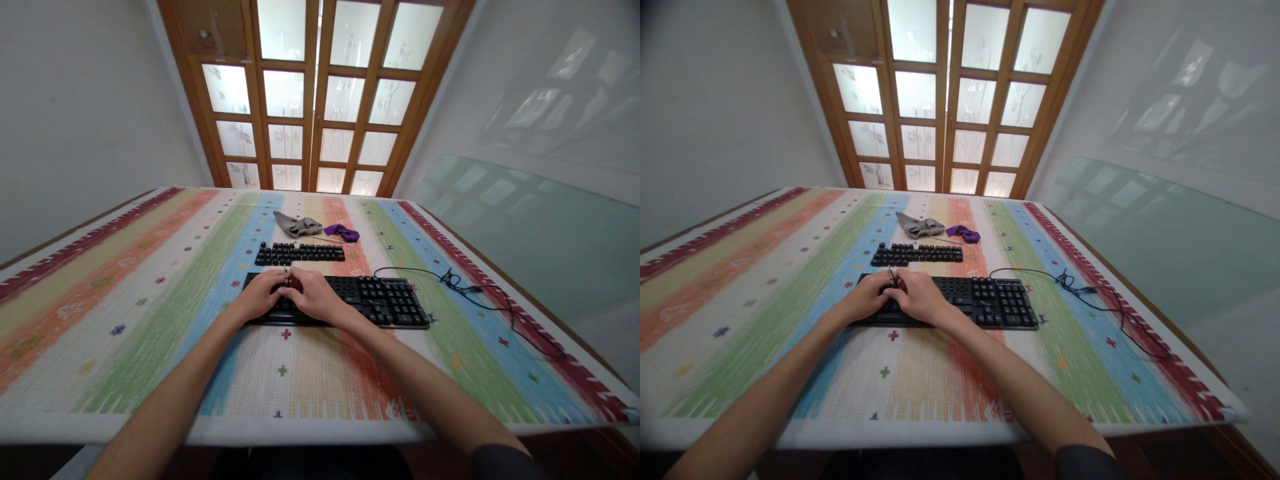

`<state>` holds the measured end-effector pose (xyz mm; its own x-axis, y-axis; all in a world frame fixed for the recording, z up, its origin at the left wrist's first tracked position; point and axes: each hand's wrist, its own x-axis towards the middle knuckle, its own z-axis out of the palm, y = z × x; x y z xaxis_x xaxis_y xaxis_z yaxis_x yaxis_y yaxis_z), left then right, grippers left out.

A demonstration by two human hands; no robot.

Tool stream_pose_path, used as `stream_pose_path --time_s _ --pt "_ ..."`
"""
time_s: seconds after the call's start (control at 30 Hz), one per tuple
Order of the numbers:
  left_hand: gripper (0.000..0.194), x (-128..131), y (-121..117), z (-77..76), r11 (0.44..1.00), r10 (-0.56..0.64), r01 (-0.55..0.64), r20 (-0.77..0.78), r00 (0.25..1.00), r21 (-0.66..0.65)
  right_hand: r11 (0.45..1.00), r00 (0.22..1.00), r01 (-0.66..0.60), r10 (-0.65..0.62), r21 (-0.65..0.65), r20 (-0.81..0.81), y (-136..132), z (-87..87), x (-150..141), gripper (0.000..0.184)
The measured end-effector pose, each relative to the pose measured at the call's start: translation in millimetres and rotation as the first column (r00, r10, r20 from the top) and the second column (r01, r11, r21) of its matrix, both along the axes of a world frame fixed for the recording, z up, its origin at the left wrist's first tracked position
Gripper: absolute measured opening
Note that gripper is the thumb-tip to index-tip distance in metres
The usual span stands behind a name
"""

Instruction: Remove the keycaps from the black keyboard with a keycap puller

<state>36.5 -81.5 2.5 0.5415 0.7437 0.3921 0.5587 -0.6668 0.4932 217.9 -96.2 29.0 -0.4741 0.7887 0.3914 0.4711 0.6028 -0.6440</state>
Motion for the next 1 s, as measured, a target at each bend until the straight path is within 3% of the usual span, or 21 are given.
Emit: stream_pose_path --time_s 0.23,0.33,0.43,0.57,0.7,0.83,1.0 --pt "0.023 0 3 -3.5 0.999 -0.011 0.011 -0.001 1.0 0.031 0.987 0.993 0.114 -0.116 -0.118 -0.011 26 -9.0 2 0.012" --pt "0.023 0 2 -2.5 0.999 -0.014 0.015 -0.003 1.0 0.048 0.953 0.983 0.169 -0.182 -0.253 -0.032 36 -16.2 4 0.019" --pt "0.023 0 2 -3.0 0.998 -0.023 0.024 -0.017 1.0 0.057 0.94 0.986 0.115 -0.148 -0.322 -0.08 40 -19.8 9 0.021" --pt "0.025 0 1 -4.6 0.997 -0.032 0.032 -0.006 0.999 0.074 0.96 0.982 -0.005 -0.048 -0.28 -0.181 34 -15.5 18 0.017" --pt "0.044 2 -4 -0.7 0.998 -0.026 0.023 0.053 0.998 0.061 0.952 0.949 -0.109 0.014 -0.285 -0.314 23 -9.7 30 0.022" --pt "0.065 11 -15 9.2 0.998 -0.049 0.054 0.135 0.99 -0.036 0.955 0.91 -0.13 0.008 -0.268 -0.414 11 -8.8 43 0.026" --pt "0.059 27 -27 16.3 0.975 -0.055 0.111 0.277 0.959 -0.192 0.951 0.869 -0.152 -0.001 -0.268 -0.496 -6 -7.5 59 0.031"
